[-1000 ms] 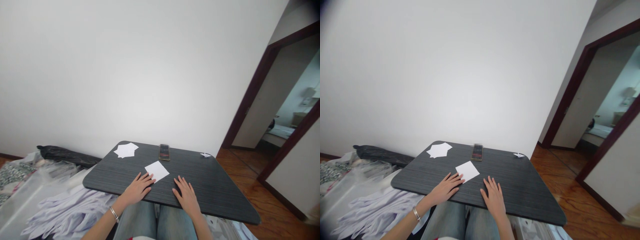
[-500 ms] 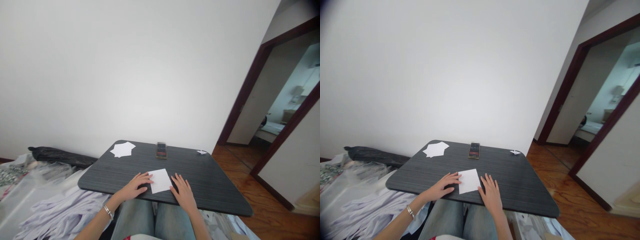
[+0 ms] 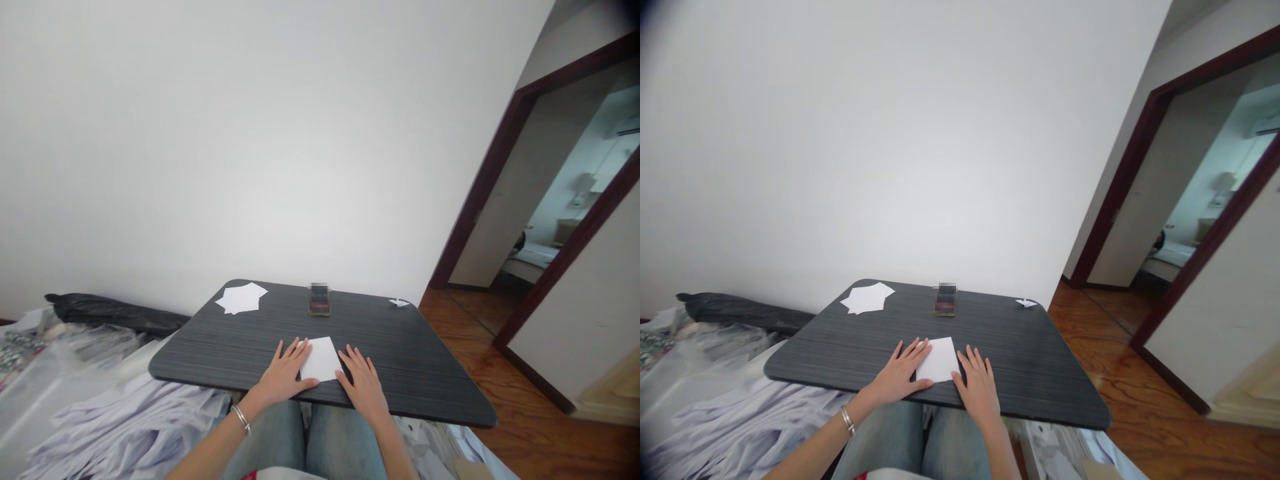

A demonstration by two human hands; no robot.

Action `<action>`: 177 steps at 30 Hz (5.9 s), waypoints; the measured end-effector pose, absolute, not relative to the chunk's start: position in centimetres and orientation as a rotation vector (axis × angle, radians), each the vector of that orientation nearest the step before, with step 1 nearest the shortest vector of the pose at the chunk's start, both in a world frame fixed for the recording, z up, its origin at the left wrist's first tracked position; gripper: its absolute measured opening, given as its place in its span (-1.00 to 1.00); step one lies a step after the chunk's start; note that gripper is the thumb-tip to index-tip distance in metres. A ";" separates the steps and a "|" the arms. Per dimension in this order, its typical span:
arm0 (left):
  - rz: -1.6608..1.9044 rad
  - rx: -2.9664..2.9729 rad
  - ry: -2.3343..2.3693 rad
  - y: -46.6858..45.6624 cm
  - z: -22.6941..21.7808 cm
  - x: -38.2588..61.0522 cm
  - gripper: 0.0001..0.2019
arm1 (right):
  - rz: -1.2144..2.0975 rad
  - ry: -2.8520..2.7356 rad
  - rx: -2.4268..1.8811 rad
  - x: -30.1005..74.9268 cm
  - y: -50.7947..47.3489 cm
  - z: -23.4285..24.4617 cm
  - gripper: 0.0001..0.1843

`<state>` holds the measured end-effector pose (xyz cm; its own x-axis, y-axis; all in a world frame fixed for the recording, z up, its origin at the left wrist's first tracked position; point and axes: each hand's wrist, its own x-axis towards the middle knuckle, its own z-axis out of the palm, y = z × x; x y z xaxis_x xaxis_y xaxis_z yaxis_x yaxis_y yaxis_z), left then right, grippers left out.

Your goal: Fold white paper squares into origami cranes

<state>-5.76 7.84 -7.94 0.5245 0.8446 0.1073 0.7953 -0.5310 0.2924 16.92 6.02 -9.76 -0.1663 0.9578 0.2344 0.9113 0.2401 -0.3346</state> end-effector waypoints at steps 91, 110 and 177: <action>1.120 1.518 0.832 7.9 -7.7 -3.9 -0.82 | 0.916 -1.437 -0.923 18.3 4.8 -9.3 -0.80; 1.111 1.527 0.908 7.8 -7.5 -4.0 -0.83 | 0.904 -1.424 -0.884 18.6 5.5 -10.5 -0.74; 1.244 1.535 0.763 7.2 -7.2 -3.6 -0.85 | 0.960 -1.335 -0.871 16.5 3.8 -9.2 -0.82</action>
<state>-3.55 7.21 -7.23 0.2785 0.8984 0.3396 -0.1049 -0.3230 0.9405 16.50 3.83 -9.16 -0.0041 0.9261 0.3774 -0.0623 0.3764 -0.9244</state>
